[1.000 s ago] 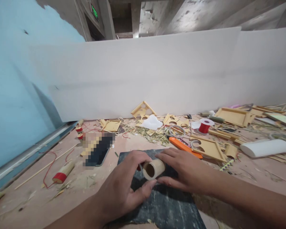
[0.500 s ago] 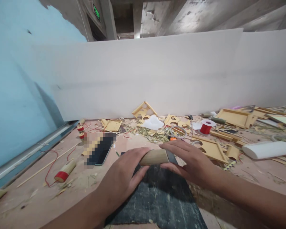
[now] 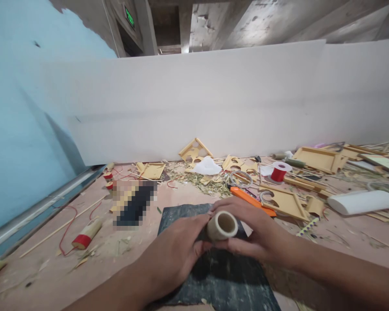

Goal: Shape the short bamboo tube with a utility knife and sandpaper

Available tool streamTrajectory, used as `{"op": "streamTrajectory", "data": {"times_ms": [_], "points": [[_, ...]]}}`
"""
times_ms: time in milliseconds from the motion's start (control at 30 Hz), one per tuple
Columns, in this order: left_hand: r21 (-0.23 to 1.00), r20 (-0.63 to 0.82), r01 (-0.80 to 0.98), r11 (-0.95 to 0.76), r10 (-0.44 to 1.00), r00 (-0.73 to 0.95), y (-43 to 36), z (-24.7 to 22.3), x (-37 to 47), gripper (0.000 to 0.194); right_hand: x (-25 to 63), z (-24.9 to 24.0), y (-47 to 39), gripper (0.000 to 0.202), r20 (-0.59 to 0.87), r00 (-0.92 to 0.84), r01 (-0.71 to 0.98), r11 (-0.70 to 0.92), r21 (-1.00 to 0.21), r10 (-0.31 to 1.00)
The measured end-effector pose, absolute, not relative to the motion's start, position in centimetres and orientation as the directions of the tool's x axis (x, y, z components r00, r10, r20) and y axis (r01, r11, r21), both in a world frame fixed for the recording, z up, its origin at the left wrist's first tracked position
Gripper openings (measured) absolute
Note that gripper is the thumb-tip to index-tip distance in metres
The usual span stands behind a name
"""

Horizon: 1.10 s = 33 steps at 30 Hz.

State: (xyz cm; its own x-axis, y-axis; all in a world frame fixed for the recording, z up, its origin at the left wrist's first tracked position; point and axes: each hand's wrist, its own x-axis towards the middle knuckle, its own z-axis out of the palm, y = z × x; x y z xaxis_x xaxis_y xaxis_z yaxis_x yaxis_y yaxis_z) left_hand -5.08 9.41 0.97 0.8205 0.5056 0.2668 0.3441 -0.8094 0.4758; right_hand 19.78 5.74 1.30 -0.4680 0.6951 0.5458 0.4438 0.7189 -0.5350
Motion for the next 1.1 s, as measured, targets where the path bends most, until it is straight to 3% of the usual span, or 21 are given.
{"op": "streamTrajectory", "data": {"times_ms": [100,233,433,567,667,867,1100], "points": [[0.426,0.283,0.430,-0.796,0.569,0.772,10.0,0.3,-5.6,0.052,20.3,1.9,6.3,0.019,0.400,-0.306,0.611,0.500,-0.614,0.864],[0.394,0.233,0.475,-0.787,0.585,0.777,10.4,-0.1,-5.9,0.057,21.3,2.3,7.0,0.045,0.254,-0.219,0.804,0.322,-0.500,0.942],[0.372,0.081,0.484,-0.792,0.547,0.833,10.5,-0.3,-5.8,0.078,19.9,1.5,5.7,0.067,0.003,-0.350,0.894,0.335,-0.297,0.937],[0.362,0.021,0.497,-0.789,0.540,0.841,10.6,-0.5,-5.9,0.081,20.2,1.7,5.3,0.106,-0.038,-0.404,0.863,0.367,-0.347,0.914],[0.379,0.020,0.500,-0.779,0.547,0.837,10.7,-0.6,-5.9,0.082,21.8,2.5,6.0,0.123,-0.005,-0.482,0.803,0.440,-0.402,0.876],[0.414,-0.034,0.507,-0.756,0.543,0.839,10.8,-0.6,-6.0,0.087,23.1,3.4,7.3,0.087,-0.012,-0.659,0.627,0.540,-0.561,0.752],[0.447,-0.079,0.553,-0.703,0.585,0.808,10.8,-0.9,-6.3,0.102,21.3,2.6,6.5,0.082,0.024,-0.646,0.583,0.513,-0.630,0.763]]}}
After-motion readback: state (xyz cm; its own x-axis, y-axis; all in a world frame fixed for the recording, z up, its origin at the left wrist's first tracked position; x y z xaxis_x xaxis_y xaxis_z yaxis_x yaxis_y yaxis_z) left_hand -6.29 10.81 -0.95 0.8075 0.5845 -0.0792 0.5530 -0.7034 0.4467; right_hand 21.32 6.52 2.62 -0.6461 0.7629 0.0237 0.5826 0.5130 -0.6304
